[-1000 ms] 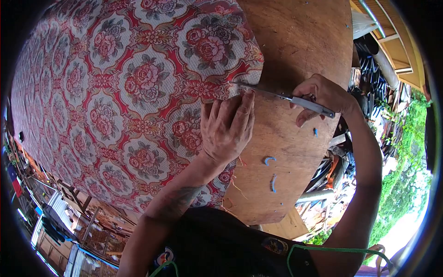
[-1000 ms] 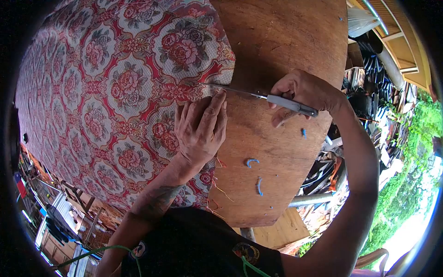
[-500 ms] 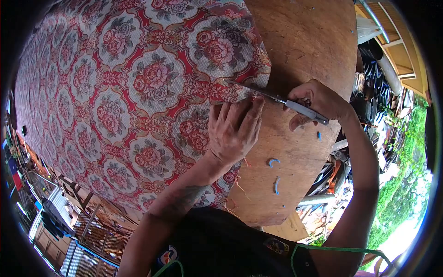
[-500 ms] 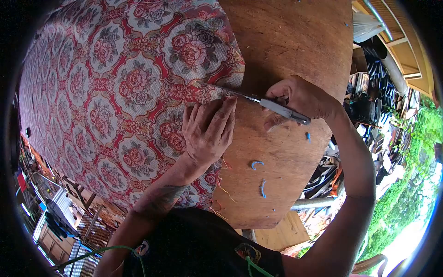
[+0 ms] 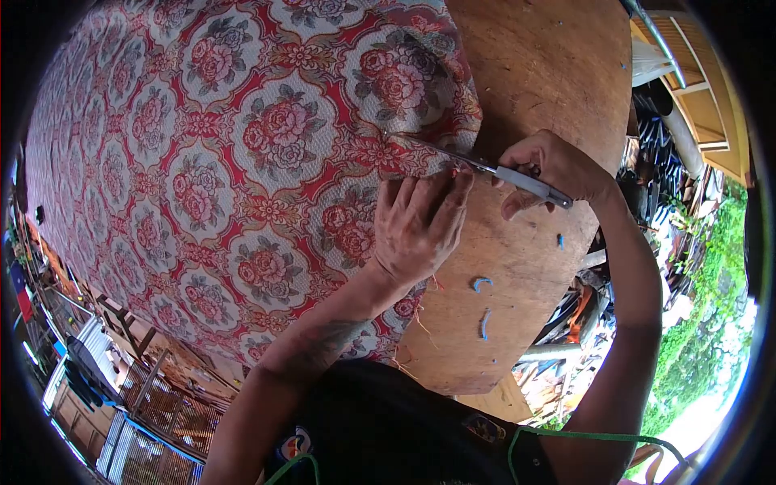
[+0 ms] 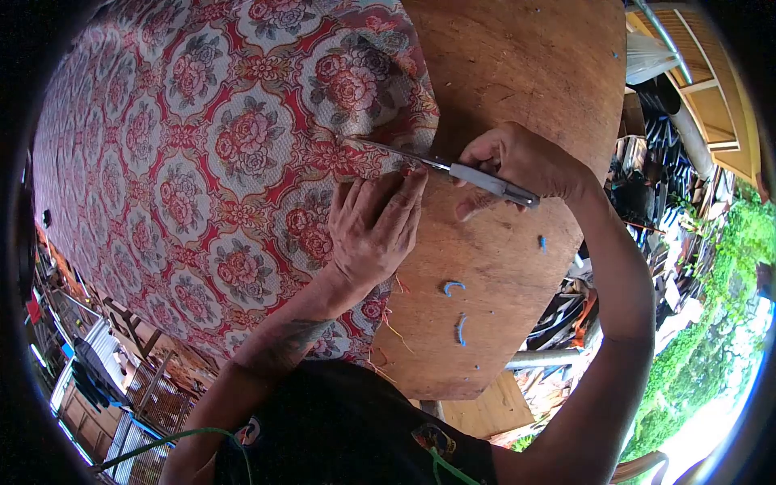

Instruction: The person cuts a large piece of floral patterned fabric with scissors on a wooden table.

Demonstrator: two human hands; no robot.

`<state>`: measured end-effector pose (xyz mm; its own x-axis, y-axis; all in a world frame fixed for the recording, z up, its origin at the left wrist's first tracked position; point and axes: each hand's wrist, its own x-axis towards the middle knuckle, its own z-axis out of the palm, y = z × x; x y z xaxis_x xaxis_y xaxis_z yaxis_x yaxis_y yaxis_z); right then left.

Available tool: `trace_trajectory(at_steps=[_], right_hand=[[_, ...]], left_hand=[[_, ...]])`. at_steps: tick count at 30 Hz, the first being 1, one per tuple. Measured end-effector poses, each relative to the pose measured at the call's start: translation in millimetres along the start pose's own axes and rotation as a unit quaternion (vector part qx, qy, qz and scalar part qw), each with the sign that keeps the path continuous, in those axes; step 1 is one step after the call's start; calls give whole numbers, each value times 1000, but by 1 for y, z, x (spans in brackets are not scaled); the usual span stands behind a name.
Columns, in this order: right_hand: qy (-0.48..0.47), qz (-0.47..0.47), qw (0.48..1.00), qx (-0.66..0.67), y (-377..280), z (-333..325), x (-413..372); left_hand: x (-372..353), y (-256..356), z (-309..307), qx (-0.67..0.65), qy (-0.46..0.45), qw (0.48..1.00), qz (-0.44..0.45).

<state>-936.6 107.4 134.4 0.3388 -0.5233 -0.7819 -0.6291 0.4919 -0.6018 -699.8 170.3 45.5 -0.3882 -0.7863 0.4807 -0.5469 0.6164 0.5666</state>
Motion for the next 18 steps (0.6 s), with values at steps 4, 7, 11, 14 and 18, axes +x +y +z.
trace_trajectory(at_steps=[4, 7, 11, 14, 18], right_hand=[[-4, 20, 1000, -17, 3, -2, 1], [0, 29, 1000, 8, 2, -1, 1], [-2, 24, 1000, 20, -6, 3, 7], [-2, -12, 1000, 3, -13, 7, 11], [2, -6, 1000, -2, -14, 7, 11]], left_hand=[[1, 1, -3, -2, -11, 1000, -6], [2, 1, -4, -2, -7, 1000, -4], [1, 2, -5, -7, -17, 1000, -8], [1, 2, -5, 3, -24, 1000, -9], [3, 2, -7, 1, -28, 1000, -7]])
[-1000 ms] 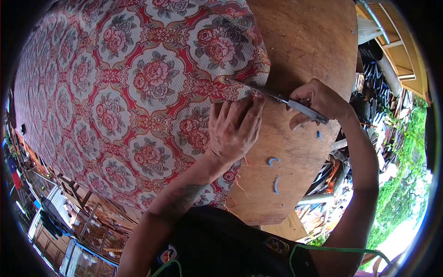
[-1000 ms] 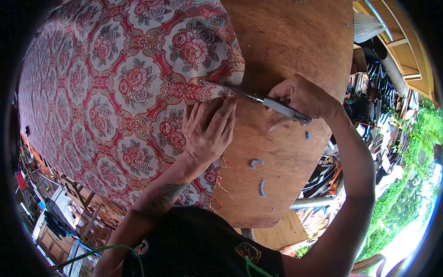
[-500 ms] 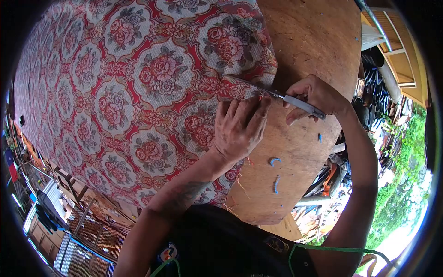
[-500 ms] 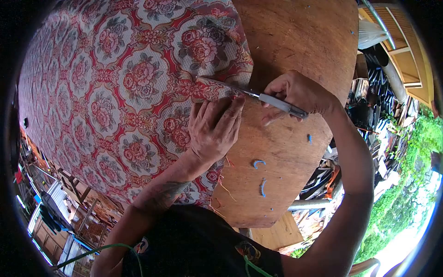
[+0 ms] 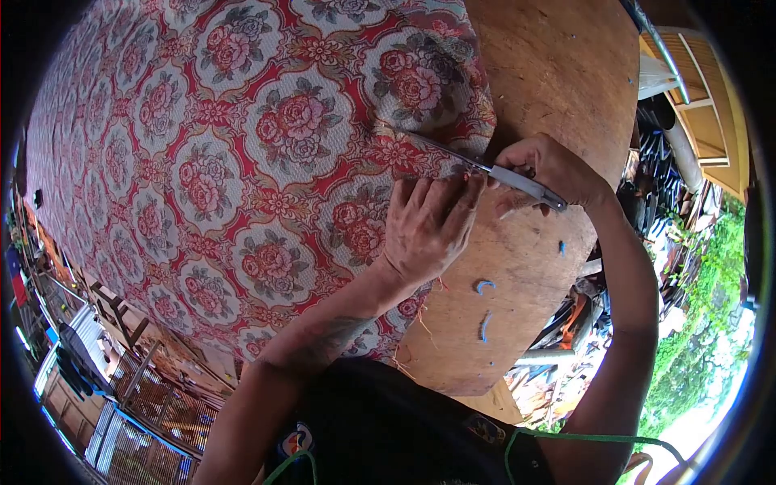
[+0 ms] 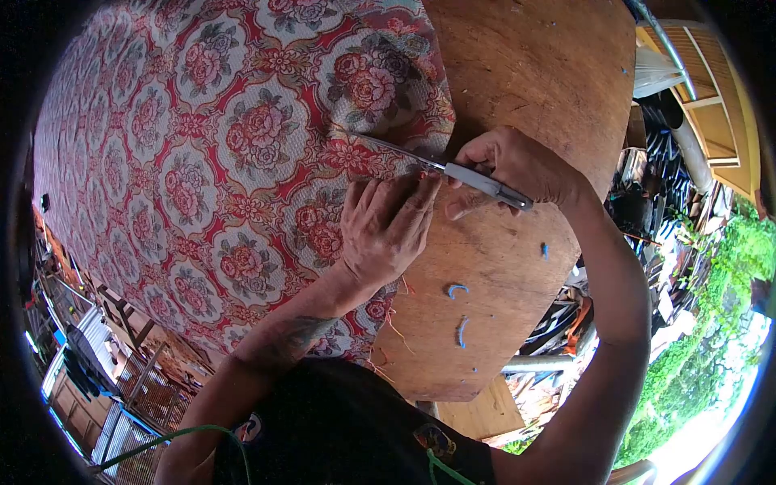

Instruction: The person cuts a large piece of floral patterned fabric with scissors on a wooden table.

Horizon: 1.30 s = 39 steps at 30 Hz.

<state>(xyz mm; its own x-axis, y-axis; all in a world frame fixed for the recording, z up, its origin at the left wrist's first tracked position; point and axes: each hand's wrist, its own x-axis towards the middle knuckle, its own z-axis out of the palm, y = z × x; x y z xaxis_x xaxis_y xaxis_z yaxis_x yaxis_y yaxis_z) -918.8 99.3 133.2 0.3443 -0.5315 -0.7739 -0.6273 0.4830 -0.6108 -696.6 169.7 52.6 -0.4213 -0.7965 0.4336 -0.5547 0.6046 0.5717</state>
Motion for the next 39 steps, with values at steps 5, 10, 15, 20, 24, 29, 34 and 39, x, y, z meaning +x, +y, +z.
trace_trajectory(at_steps=[5, 10, 15, 20, 24, 29, 34, 39], right_hand=[[-1, 7, 1000, -1, 2, -2, 1], [-4, 38, 999, 17, -9, 1, 7], [-2, 24, 1000, -1, -15, 2, 12], [-10, 8, 1000, -3, -13, 0, 12], [-6, 54, 996, -65, -45, -9, 2], [-20, 121, 988, -95, -72, -16, -1], [-12, 111, 988, -109, -78, -16, -2], [-3, 121, 985, -126, -87, -15, -3]], left_hand=[[-2, -2, 3, -2, 11, 1000, 6], [-2, -2, 3, -2, 7, 1000, 10], [-3, -3, 3, -14, 6, 1000, 6], [-3, -4, 4, -1, 3, 1000, 12], [4, 1, -2, -4, -30, 999, -29], [10, 1, -8, 3, -81, 997, 8], [9, -4, -7, -24, -134, 989, 62], [13, -2, -9, -1, -173, 982, 74]])
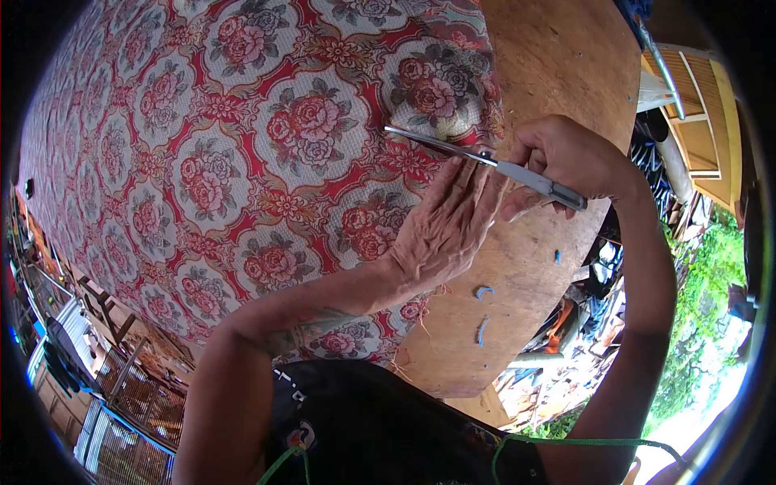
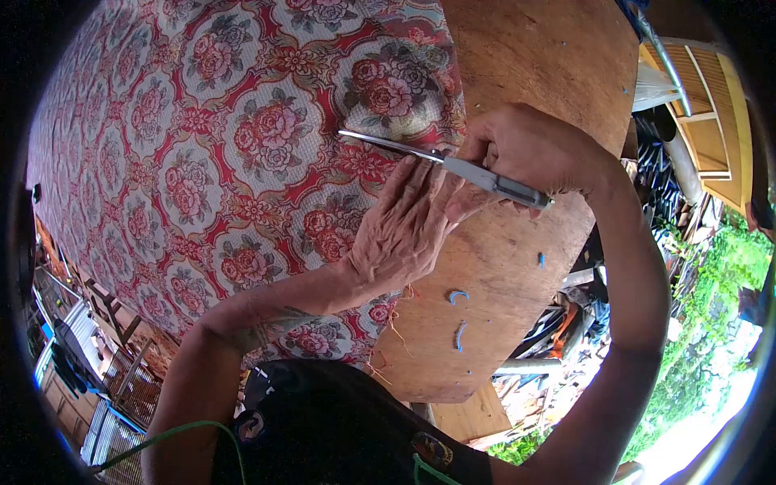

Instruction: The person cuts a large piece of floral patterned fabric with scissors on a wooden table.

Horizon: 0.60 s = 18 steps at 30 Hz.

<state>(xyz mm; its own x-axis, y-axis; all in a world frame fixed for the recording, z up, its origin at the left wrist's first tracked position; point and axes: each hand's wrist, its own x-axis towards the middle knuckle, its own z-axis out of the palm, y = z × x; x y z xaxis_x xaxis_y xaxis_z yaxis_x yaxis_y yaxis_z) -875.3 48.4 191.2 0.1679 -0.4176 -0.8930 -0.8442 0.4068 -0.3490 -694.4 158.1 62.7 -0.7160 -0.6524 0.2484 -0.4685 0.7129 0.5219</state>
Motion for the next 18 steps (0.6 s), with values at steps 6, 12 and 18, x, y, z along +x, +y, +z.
trace_trajectory(at_steps=[6, 12, 18], right_hand=[[5, 13, 1000, -6, -7, -3, -3], [23, -18, 998, -57, -8, -5, -2], [61, -58, 986, -146, -11, -8, -6]], left_hand=[[4, 0, -2, 49, -8, 998, 37], [15, -15, -6, 54, -2, 996, 74], [18, -20, 3, 47, 0, 999, 5]])
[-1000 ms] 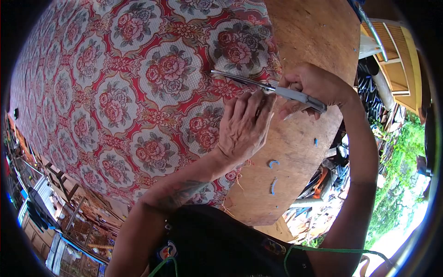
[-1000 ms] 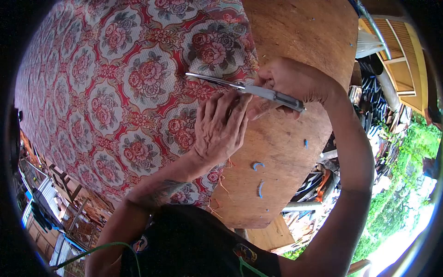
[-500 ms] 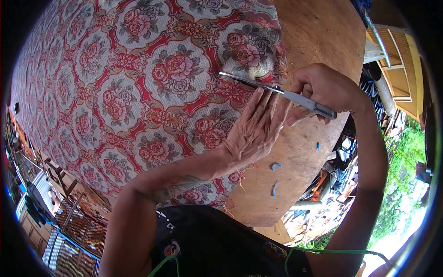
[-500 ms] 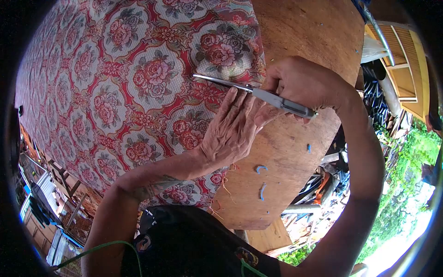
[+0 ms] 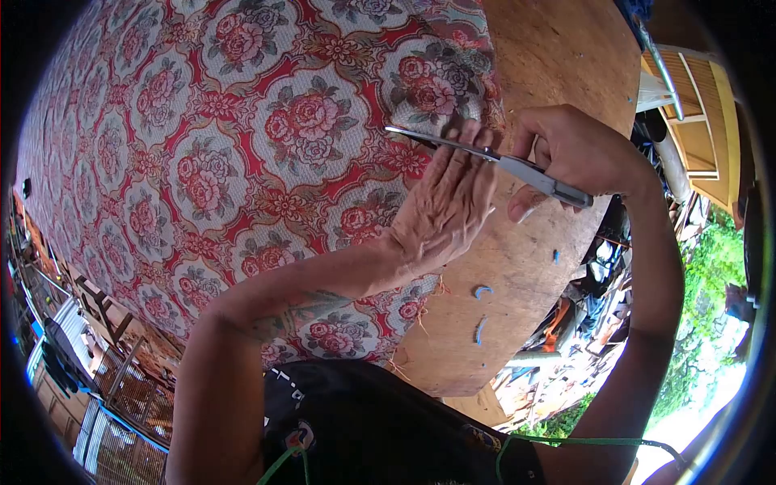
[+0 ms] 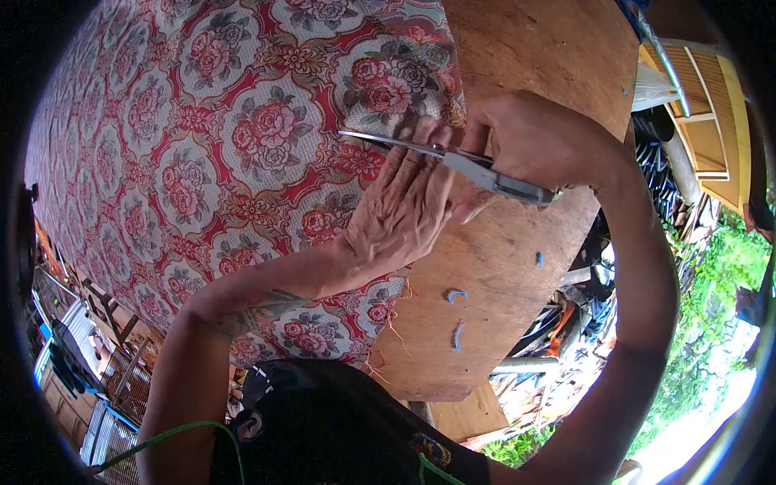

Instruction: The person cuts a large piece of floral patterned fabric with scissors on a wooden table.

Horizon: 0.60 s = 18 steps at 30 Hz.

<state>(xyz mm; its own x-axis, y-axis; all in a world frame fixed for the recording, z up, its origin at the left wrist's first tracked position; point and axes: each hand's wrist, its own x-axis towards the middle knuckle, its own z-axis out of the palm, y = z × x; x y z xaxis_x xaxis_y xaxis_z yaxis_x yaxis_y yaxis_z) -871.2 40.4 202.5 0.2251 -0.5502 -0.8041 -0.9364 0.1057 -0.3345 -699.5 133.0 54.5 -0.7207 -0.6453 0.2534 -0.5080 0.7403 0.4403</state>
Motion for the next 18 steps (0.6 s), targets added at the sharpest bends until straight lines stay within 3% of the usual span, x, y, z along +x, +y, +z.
trace_trajectory(at_steps=[3, 7, 9, 11, 18], right_hand=[[-16, 11, 999, 46, 3, 5, -1], [-67, 8, 981, 181, 25, 22, 5], [-76, 18, 979, 187, 30, 30, 8], [-39, -46, 961, 271, 36, 41, 15], [-41, -88, 950, 298, 42, 60, 41]], left_hand=[[0, 4, 0, -70, -23, 996, -44], [4, 12, 2, -7, -38, 998, -51], [5, 13, 0, 40, -61, 997, -37], [5, 13, -1, 41, -92, 995, -28], [2, 11, 7, -20, -27, 999, -31]])
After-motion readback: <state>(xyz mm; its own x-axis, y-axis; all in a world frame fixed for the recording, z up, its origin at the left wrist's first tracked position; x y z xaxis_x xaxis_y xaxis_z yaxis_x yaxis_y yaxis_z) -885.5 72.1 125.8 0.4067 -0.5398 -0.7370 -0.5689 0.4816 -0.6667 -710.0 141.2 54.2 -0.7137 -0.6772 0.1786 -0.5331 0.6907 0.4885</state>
